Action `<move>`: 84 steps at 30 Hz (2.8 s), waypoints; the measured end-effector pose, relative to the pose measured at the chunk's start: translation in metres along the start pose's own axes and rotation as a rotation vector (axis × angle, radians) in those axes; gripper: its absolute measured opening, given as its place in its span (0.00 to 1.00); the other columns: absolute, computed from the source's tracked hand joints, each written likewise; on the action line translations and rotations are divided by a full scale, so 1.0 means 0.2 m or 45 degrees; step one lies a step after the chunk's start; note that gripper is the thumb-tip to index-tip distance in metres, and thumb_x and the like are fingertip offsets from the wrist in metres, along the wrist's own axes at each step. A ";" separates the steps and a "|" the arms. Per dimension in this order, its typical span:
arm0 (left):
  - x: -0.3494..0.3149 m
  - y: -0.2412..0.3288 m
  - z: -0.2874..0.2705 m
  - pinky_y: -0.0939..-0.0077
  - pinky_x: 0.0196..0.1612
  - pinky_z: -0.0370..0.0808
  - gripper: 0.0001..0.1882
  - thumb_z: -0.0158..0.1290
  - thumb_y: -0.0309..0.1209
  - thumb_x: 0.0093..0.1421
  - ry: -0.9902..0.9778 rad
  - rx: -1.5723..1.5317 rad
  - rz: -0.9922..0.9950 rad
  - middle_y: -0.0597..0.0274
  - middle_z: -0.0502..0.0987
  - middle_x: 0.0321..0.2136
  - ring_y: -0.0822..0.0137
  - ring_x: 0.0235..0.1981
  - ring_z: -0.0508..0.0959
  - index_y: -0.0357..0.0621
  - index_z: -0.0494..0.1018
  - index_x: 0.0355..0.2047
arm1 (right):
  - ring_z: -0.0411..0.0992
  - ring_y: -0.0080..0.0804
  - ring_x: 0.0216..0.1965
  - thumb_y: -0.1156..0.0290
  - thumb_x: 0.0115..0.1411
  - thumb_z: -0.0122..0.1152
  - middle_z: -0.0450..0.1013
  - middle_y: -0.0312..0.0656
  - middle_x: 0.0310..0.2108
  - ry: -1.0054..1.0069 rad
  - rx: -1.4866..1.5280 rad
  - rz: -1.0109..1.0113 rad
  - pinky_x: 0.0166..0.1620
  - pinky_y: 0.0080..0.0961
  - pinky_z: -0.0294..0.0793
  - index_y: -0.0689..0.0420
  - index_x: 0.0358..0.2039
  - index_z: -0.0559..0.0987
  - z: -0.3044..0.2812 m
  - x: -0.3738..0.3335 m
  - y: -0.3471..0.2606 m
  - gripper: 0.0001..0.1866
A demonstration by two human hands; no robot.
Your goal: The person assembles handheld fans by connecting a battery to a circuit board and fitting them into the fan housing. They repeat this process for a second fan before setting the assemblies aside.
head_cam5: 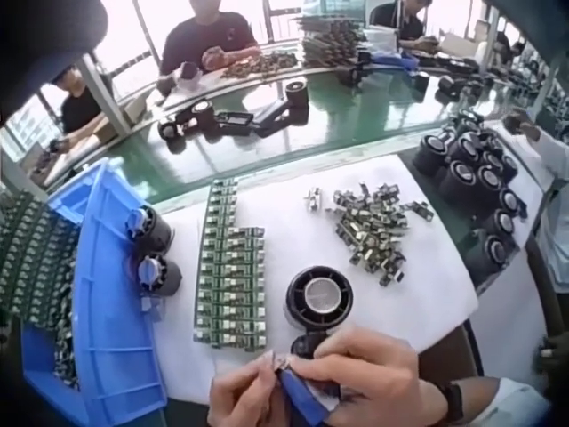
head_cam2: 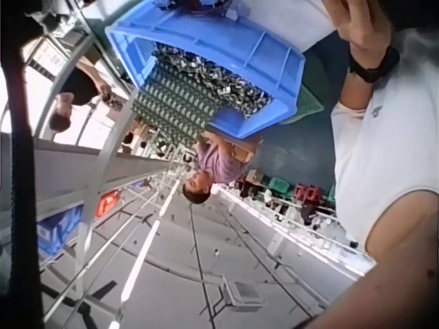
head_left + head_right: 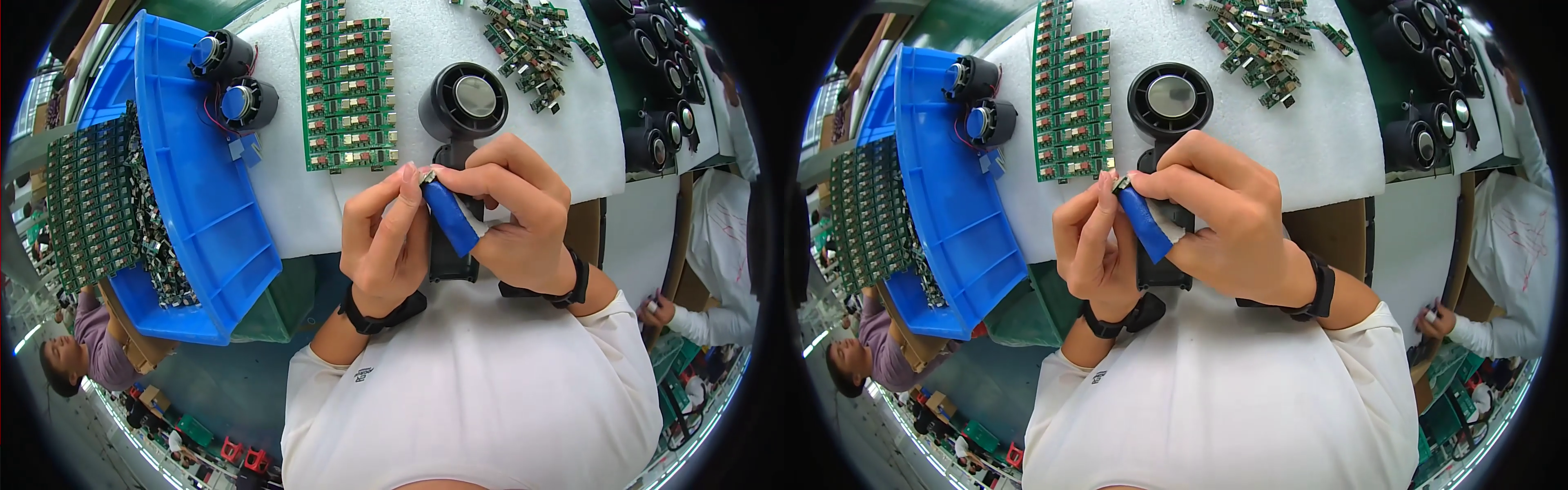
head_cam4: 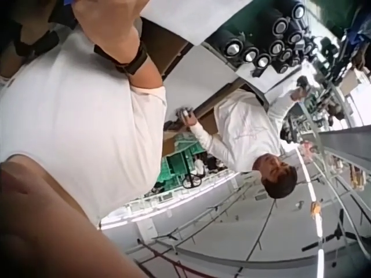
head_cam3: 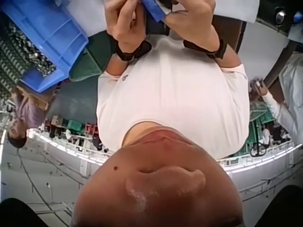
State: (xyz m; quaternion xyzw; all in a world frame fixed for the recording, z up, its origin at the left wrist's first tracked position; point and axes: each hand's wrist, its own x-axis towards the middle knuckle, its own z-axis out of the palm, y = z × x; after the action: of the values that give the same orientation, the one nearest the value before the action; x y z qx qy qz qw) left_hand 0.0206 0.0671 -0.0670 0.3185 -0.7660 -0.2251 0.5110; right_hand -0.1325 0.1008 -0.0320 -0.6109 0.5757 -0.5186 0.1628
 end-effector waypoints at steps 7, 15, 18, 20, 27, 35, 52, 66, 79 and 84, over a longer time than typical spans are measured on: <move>0.04 -0.02 -0.05 0.74 0.43 0.81 0.24 0.58 0.09 0.56 -0.178 0.026 -0.050 0.45 0.77 0.47 0.59 0.43 0.82 0.31 0.76 0.54 | 0.66 0.18 0.24 0.84 0.47 0.73 0.71 0.34 0.28 0.016 0.032 0.011 0.24 0.16 0.65 0.59 0.39 0.86 0.00 -0.02 0.03 0.16; 0.19 0.15 -0.09 0.72 0.43 0.82 0.34 0.56 0.15 0.61 -0.355 -0.806 -1.074 0.47 0.77 0.49 0.62 0.44 0.82 0.33 0.60 0.67 | 0.67 0.17 0.26 0.80 0.59 0.63 0.71 0.36 0.32 -0.113 0.403 0.074 0.28 0.15 0.66 0.60 0.46 0.84 -0.06 0.01 0.08 0.14; 0.27 0.19 -0.12 0.72 0.40 0.83 0.33 0.55 0.16 0.62 -0.365 -0.788 -1.147 0.47 0.78 0.47 0.61 0.41 0.83 0.32 0.59 0.67 | 0.70 0.20 0.29 0.84 0.62 0.54 0.72 0.37 0.33 0.115 0.718 0.293 0.33 0.18 0.70 0.60 0.52 0.81 -0.13 0.01 0.10 0.19; 0.35 0.23 -0.14 0.71 0.39 0.84 0.31 0.54 0.18 0.63 -0.340 -0.737 -1.129 0.48 0.78 0.46 0.61 0.39 0.84 0.32 0.61 0.66 | 0.69 0.19 0.29 0.83 0.64 0.50 0.72 0.37 0.33 0.148 0.809 0.319 0.33 0.17 0.69 0.61 0.53 0.79 -0.21 -0.02 0.16 0.18; 0.76 0.19 -0.08 0.75 0.41 0.83 0.27 0.54 0.20 0.64 -0.233 -0.614 -0.994 0.51 0.79 0.45 0.66 0.37 0.83 0.30 0.64 0.63 | 0.66 0.18 0.27 0.78 0.67 0.42 0.70 0.38 0.32 0.144 0.964 0.347 0.30 0.16 0.64 0.61 0.49 0.73 -0.26 -0.07 0.21 0.13; 1.21 -0.42 0.10 0.71 0.46 0.84 0.15 0.51 0.16 0.62 0.071 -0.549 -1.074 0.51 0.77 0.42 0.59 0.37 0.83 0.30 0.70 0.50 | 0.63 0.16 0.22 0.82 0.65 0.45 0.68 0.32 0.22 -0.108 0.965 0.441 0.27 0.15 0.61 0.61 0.46 0.76 -0.27 -0.06 0.21 0.13; 1.80 -1.12 0.23 0.62 0.44 0.81 0.16 0.58 0.40 0.59 -0.101 1.156 -0.592 0.53 0.85 0.32 0.54 0.37 0.85 0.38 0.82 0.33 | 0.56 0.13 0.17 0.73 0.73 0.41 0.61 0.29 0.17 -0.137 1.119 0.700 0.22 0.15 0.53 0.58 0.40 0.72 -0.32 0.01 0.24 0.09; 1.82 -1.41 0.17 0.58 0.44 0.80 0.17 0.51 0.37 0.59 -0.013 0.924 -0.941 0.42 0.83 0.29 0.47 0.34 0.85 0.33 0.81 0.30 | 0.58 0.13 0.18 0.71 0.74 0.42 0.63 0.30 0.19 -0.185 1.038 0.587 0.23 0.15 0.54 0.59 0.37 0.72 -0.30 0.02 0.22 0.10; 0.92 0.36 0.28 0.54 0.25 0.69 0.12 0.51 0.30 0.67 -0.803 0.133 -0.318 0.40 0.71 0.18 0.37 0.22 0.75 0.33 0.68 0.29 | 0.60 0.16 0.19 0.80 0.61 0.51 0.64 0.32 0.17 0.130 0.532 0.281 0.24 0.18 0.58 0.59 0.42 0.76 -0.60 0.06 0.09 0.09; 0.48 0.36 0.38 0.59 0.22 0.70 0.13 0.54 0.31 0.66 -1.133 0.140 -0.127 0.51 0.72 0.17 0.49 0.19 0.76 0.38 0.66 0.27 | 0.61 0.23 0.17 0.81 0.58 0.56 0.65 0.36 0.17 0.108 -0.133 0.257 0.23 0.22 0.59 0.55 0.51 0.80 -0.68 -0.03 0.11 0.19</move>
State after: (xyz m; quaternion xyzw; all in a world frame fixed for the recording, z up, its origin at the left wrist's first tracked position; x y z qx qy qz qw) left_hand -0.0942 0.0500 0.0132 0.2542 -0.9057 -0.3234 0.1028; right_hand -0.2552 0.1549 0.0033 -0.5349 0.6669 -0.4943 0.1575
